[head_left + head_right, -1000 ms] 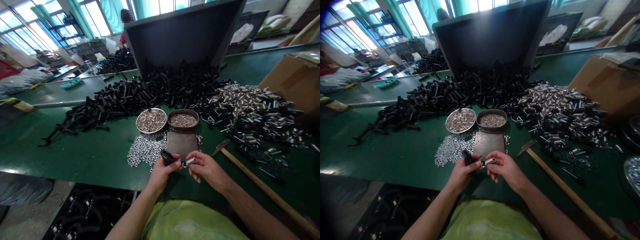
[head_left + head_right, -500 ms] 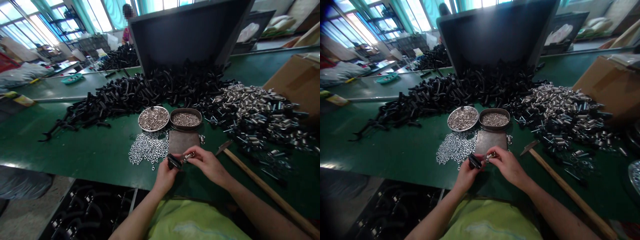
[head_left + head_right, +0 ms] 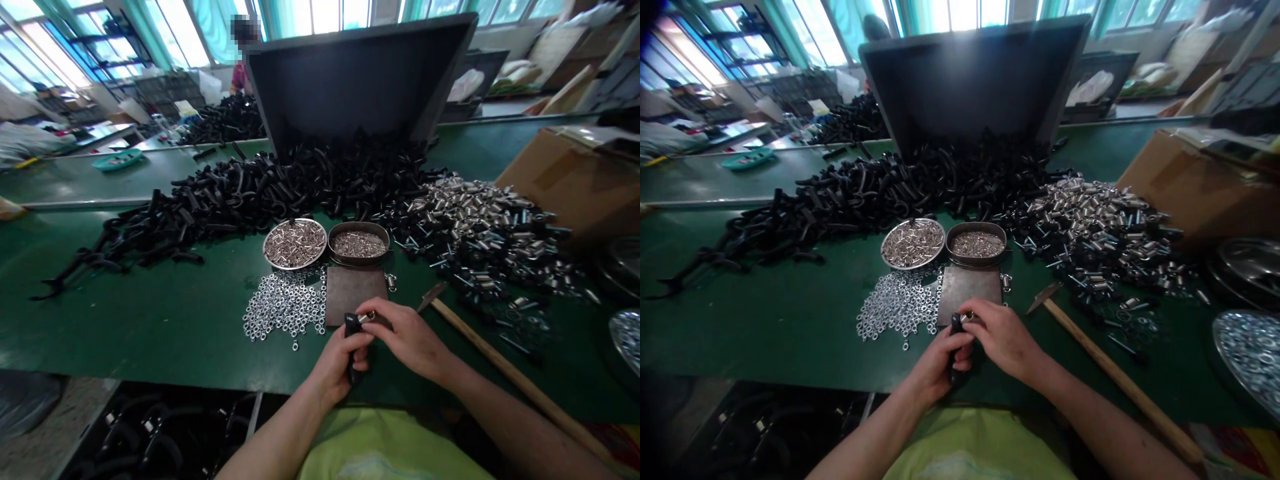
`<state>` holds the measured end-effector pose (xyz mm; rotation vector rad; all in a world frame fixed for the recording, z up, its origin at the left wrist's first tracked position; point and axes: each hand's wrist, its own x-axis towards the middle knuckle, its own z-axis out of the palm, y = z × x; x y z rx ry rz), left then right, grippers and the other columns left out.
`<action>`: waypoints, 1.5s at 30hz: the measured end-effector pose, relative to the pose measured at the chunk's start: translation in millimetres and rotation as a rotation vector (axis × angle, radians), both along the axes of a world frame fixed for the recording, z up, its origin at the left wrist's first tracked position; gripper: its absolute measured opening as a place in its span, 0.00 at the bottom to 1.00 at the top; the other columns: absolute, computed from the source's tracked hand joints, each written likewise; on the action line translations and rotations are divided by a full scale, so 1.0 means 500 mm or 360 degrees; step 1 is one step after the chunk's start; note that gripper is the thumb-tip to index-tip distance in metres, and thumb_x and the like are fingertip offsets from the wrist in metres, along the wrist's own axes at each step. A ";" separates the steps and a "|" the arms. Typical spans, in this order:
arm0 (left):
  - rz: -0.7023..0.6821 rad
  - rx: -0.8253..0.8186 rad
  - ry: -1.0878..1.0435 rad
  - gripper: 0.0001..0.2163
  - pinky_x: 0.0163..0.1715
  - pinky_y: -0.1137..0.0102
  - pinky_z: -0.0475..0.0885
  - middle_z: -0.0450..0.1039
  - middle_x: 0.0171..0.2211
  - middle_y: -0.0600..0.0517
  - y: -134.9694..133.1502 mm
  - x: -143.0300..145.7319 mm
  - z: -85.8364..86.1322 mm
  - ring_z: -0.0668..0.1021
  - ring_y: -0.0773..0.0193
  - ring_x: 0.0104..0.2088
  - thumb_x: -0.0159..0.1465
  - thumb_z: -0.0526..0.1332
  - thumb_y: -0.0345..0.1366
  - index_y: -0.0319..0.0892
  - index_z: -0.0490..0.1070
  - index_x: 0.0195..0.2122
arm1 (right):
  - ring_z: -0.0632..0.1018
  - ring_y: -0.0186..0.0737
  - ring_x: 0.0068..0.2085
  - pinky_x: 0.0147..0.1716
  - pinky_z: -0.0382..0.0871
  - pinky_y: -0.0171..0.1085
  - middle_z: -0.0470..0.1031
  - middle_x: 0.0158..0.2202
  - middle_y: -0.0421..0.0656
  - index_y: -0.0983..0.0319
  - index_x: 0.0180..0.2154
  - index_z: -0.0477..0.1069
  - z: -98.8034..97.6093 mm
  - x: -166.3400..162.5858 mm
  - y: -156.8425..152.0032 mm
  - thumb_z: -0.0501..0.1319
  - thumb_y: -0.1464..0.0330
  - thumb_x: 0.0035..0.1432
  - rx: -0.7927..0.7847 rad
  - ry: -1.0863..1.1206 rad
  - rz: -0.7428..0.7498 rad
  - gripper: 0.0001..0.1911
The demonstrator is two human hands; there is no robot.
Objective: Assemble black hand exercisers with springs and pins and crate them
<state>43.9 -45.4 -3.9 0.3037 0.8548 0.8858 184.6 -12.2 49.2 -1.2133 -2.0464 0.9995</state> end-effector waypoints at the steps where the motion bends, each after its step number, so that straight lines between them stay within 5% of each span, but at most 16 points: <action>1: -0.0015 0.0042 0.0058 0.16 0.15 0.82 0.48 0.53 0.18 0.62 -0.001 0.001 0.000 0.56 0.78 0.17 0.47 0.68 0.33 0.40 0.62 0.32 | 0.77 0.39 0.38 0.39 0.68 0.37 0.77 0.36 0.40 0.58 0.38 0.71 -0.001 0.001 -0.001 0.56 0.74 0.55 -0.0007 -0.0014 -0.0011 0.10; 7: -0.0284 0.0229 0.0606 0.21 0.13 0.79 0.47 0.52 0.16 0.64 -0.012 0.005 0.011 0.56 0.77 0.14 0.46 0.70 0.45 0.41 0.62 0.33 | 0.77 0.38 0.36 0.38 0.68 0.37 0.76 0.33 0.40 0.60 0.37 0.70 -0.029 0.003 0.005 0.59 0.72 0.54 -0.0284 0.0110 -0.0192 0.07; 11: -0.0435 0.0175 0.0409 0.21 0.13 0.80 0.43 0.49 0.15 0.65 -0.020 -0.009 0.007 0.51 0.79 0.14 0.48 0.68 0.48 0.42 0.59 0.32 | 0.77 0.38 0.37 0.37 0.69 0.36 0.78 0.34 0.41 0.62 0.39 0.71 -0.051 0.063 0.017 0.60 0.69 0.53 -0.0530 0.0284 -0.0140 0.09; 14: -0.0306 0.0104 0.0187 0.20 0.13 0.80 0.42 0.53 0.17 0.63 -0.017 -0.030 -0.011 0.50 0.79 0.15 0.51 0.66 0.50 0.42 0.57 0.29 | 0.76 0.37 0.36 0.36 0.68 0.36 0.77 0.35 0.41 0.61 0.37 0.72 -0.054 0.179 0.019 0.58 0.68 0.56 -0.0291 -0.0093 -0.0472 0.08; 18: -0.0177 0.0094 0.0220 0.18 0.12 0.80 0.44 0.58 0.20 0.60 -0.006 -0.050 -0.038 0.52 0.79 0.15 0.56 0.63 0.49 0.41 0.58 0.27 | 0.75 0.40 0.37 0.37 0.65 0.37 0.76 0.37 0.43 0.60 0.34 0.73 -0.068 0.363 0.004 0.54 0.71 0.57 0.0031 -0.1116 -0.1082 0.09; 23: -0.0142 0.0153 0.0359 0.16 0.15 0.78 0.59 0.66 0.27 0.54 -0.001 -0.038 -0.042 0.65 0.73 0.22 0.55 0.64 0.48 0.39 0.67 0.33 | 0.75 0.43 0.39 0.37 0.63 0.36 0.74 0.36 0.45 0.62 0.30 0.74 -0.124 0.466 -0.001 0.58 0.74 0.52 -0.0038 -0.1365 -0.1138 0.06; 34: -0.0049 0.0220 0.0358 0.16 0.19 0.76 0.63 0.67 0.29 0.52 -0.008 -0.035 -0.029 0.68 0.71 0.25 0.56 0.63 0.44 0.37 0.72 0.39 | 0.75 0.46 0.33 0.27 0.61 0.38 0.76 0.34 0.47 0.60 0.35 0.73 -0.152 0.494 0.011 0.58 0.69 0.53 -0.0113 -0.1406 -0.1206 0.07; 38: -0.0047 0.0177 0.0329 0.16 0.17 0.77 0.60 0.65 0.27 0.53 -0.011 -0.032 -0.024 0.66 0.72 0.23 0.57 0.63 0.45 0.37 0.71 0.38 | 0.73 0.50 0.40 0.34 0.63 0.43 0.76 0.36 0.52 0.61 0.36 0.73 -0.139 0.487 0.011 0.56 0.71 0.55 0.0070 -0.1319 -0.1130 0.08; 45: -0.0101 0.0097 0.0183 0.17 0.16 0.80 0.53 0.60 0.24 0.56 -0.005 -0.017 -0.019 0.61 0.75 0.21 0.57 0.63 0.48 0.37 0.69 0.37 | 0.74 0.45 0.38 0.38 0.66 0.44 0.74 0.39 0.48 0.60 0.39 0.71 -0.073 0.310 0.013 0.56 0.66 0.57 0.0363 -0.0569 -0.1129 0.09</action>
